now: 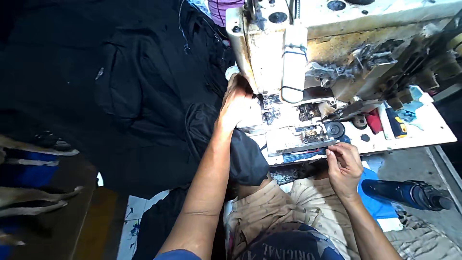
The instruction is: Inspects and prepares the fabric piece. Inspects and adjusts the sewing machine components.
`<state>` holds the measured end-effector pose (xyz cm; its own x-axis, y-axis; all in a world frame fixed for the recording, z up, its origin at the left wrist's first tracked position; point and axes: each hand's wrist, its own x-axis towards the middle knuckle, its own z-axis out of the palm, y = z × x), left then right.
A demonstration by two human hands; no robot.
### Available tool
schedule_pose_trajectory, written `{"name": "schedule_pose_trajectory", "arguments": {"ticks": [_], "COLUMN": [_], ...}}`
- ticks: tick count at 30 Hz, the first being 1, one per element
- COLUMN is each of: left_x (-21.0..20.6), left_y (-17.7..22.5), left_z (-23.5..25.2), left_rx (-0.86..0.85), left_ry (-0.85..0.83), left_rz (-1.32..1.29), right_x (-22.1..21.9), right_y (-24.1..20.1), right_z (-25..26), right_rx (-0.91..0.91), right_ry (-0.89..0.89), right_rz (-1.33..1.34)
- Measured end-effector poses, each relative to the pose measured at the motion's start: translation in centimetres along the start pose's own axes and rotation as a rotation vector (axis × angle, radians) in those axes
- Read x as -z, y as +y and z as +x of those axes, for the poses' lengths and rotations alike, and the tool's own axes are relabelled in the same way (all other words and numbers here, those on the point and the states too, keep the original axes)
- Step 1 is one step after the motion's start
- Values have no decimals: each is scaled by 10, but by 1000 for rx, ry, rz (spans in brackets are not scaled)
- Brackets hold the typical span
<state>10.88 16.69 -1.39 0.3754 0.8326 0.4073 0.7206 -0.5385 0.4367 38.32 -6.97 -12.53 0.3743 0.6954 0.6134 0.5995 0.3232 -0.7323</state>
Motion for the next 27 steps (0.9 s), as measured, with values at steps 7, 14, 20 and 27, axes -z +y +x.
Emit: {"name": "schedule_pose_trajectory", "arguments": {"ticks": [7, 14, 20, 27], "left_x": [2, 0, 1, -1], "left_y": [4, 2, 3, -3], "left_z": [-1, -2, -1, 3], "left_rx": [61, 55, 67, 59], "left_ry": [-31, -29, -30, -9], "left_rz": [-13, -18, -7, -34], "right_x": [16, 20, -20, -52], "right_y": [-1, -17, -31, -27], "right_z": [6, 61, 100, 124], "right_rx": [-117, 41, 152, 121], "right_ry": [-77, -24, -271, -407], "right_rz": [15, -220, -493, -707]}}
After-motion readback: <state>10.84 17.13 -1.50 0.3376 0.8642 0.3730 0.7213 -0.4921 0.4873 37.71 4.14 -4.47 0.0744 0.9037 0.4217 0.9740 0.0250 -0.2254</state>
